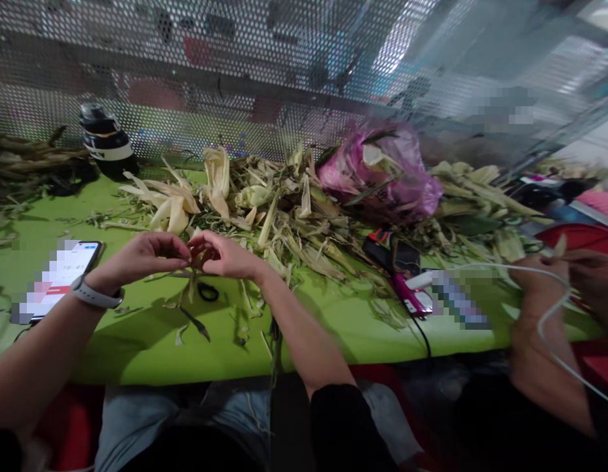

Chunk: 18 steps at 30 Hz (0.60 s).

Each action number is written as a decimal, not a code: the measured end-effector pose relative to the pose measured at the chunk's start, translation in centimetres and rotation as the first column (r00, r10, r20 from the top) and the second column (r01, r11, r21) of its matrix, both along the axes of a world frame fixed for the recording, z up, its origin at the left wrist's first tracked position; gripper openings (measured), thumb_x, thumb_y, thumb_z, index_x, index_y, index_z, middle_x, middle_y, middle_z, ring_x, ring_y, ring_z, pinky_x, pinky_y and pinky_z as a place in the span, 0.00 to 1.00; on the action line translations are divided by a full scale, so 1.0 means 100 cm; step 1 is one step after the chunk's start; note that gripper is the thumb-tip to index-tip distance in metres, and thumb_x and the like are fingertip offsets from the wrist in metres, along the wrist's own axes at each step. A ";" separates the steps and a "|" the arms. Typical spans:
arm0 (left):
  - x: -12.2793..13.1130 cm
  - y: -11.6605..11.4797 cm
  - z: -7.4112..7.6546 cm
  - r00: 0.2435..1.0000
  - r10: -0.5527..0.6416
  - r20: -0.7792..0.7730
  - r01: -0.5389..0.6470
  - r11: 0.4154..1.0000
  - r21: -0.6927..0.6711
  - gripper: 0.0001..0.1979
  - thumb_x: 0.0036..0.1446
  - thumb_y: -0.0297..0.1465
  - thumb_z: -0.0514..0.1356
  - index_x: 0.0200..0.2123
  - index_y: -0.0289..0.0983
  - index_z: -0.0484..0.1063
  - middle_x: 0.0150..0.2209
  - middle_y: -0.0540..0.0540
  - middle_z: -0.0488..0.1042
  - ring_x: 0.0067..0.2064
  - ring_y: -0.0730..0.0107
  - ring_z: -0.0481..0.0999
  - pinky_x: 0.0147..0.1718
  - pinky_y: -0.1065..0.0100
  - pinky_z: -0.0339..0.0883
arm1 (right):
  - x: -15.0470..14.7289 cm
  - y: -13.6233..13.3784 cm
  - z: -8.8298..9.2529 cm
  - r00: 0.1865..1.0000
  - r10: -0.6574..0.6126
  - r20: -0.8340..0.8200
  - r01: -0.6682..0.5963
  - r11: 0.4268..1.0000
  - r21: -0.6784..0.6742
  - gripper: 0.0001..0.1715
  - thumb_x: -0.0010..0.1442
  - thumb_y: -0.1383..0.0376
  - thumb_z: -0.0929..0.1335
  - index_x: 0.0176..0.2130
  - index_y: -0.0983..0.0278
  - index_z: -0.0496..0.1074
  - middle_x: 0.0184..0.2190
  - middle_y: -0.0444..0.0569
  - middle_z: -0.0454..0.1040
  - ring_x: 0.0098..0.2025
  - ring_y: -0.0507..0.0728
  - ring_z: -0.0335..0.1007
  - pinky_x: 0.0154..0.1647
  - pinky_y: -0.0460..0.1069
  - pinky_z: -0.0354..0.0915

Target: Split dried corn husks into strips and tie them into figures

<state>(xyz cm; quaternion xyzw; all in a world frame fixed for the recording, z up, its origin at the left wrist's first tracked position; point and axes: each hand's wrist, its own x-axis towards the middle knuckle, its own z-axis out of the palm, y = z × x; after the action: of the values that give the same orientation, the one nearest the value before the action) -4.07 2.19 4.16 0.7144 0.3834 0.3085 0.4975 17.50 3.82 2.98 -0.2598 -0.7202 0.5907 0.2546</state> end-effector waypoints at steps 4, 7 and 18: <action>0.006 -0.011 0.004 0.963 0.180 -0.200 -0.104 0.935 0.339 0.07 0.52 0.32 0.65 0.34 0.35 0.78 0.32 0.45 0.80 0.33 0.67 0.77 0.34 0.70 0.68 | -0.002 0.001 -0.001 0.995 -0.104 0.000 0.104 0.993 -0.053 0.18 0.52 0.73 0.66 0.44 0.65 0.66 0.39 0.47 0.72 0.41 0.51 0.71 0.45 0.48 0.68; 0.011 -0.017 0.000 0.902 0.318 -0.293 -0.135 0.851 0.508 0.09 0.56 0.35 0.61 0.37 0.37 0.78 0.34 0.44 0.80 0.32 0.67 0.76 0.33 0.69 0.65 | -0.003 0.003 -0.001 0.980 -0.195 0.038 0.197 0.978 -0.075 0.13 0.57 0.71 0.65 0.44 0.66 0.67 0.37 0.47 0.74 0.36 0.50 0.72 0.40 0.47 0.69; 0.012 -0.014 -0.011 0.913 0.357 -0.199 -0.161 0.761 0.628 0.11 0.58 0.35 0.61 0.43 0.43 0.79 0.38 0.43 0.80 0.37 0.63 0.74 0.43 0.64 0.63 | -0.005 0.005 -0.005 0.988 -0.154 0.013 0.153 0.960 -0.234 0.08 0.59 0.68 0.66 0.39 0.67 0.73 0.31 0.45 0.76 0.31 0.47 0.73 0.30 0.41 0.65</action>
<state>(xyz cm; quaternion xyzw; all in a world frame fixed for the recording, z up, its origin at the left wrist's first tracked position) -2.92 0.74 3.07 0.8127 0.4342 0.3654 0.1321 17.00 4.29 2.52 -0.3414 -0.6227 0.6507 0.2689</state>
